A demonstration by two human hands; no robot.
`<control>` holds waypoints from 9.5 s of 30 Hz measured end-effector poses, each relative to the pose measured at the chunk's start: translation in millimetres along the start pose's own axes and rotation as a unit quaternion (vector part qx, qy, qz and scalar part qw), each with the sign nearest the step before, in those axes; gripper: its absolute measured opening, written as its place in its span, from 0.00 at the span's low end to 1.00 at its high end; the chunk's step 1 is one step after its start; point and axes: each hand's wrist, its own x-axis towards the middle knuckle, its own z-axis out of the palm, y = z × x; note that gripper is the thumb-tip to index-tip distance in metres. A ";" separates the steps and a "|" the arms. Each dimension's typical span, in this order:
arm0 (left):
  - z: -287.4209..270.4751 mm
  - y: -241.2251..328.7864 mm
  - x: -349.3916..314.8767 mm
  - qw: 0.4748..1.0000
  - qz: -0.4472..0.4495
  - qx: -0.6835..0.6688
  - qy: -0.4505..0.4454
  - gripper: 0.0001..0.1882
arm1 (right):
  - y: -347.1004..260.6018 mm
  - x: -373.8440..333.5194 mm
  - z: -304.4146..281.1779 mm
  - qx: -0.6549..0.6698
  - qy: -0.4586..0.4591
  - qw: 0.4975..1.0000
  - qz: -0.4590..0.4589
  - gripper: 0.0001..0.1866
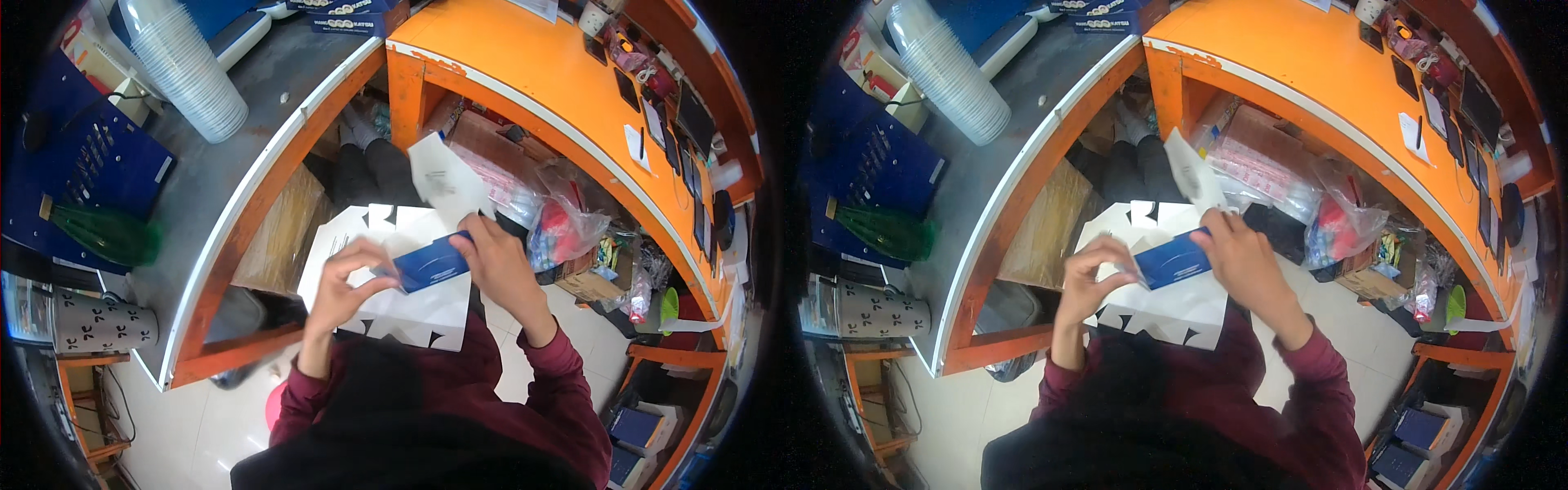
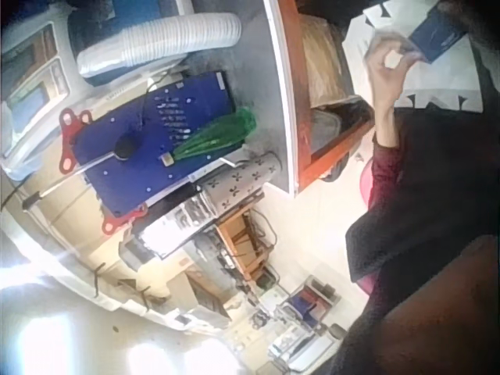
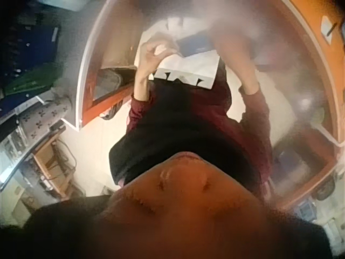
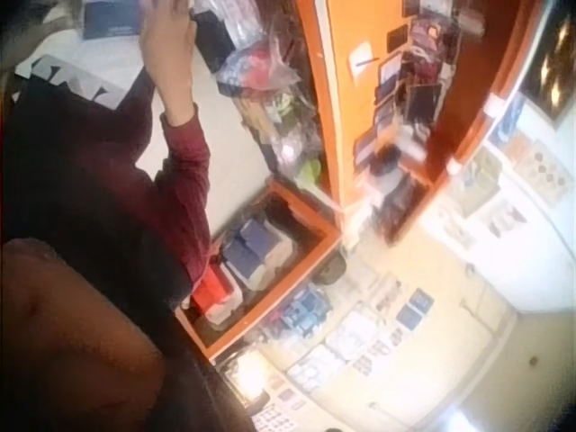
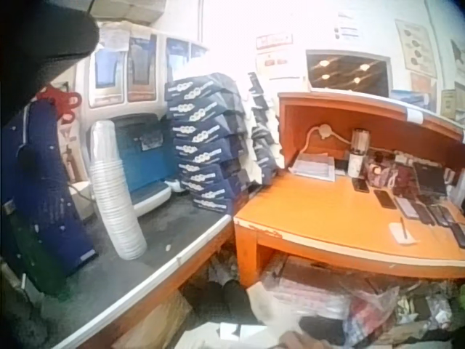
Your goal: The person assembles small blue boxes by folding the cardboard flaps and tucking them into place. They repeatedly pick up flat pieces of cardboard, fold them into box shapes, and place the finished boxes onto a stack on the counter.
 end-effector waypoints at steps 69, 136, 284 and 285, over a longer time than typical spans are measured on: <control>32.3 -78.0 -19.3 0.930 -0.310 -0.193 -0.040 0.13 | 57.8 -62.8 12.6 0.238 -0.085 0.967 0.017 0.30; 10.0 42.2 -1.9 0.845 -0.044 0.533 0.012 0.04 | -22.4 -2.7 40.3 0.116 -0.010 0.973 -0.199 0.10; 19.6 -93.3 -69.1 0.974 -0.127 0.047 -0.180 0.14 | -92.7 255.8 -184.3 -0.166 0.229 0.861 -0.423 0.13; 17.2 -88.6 -67.4 0.973 -0.162 0.048 -0.159 0.13 | -71.4 219.5 -164.4 -0.144 0.161 0.893 -0.394 0.12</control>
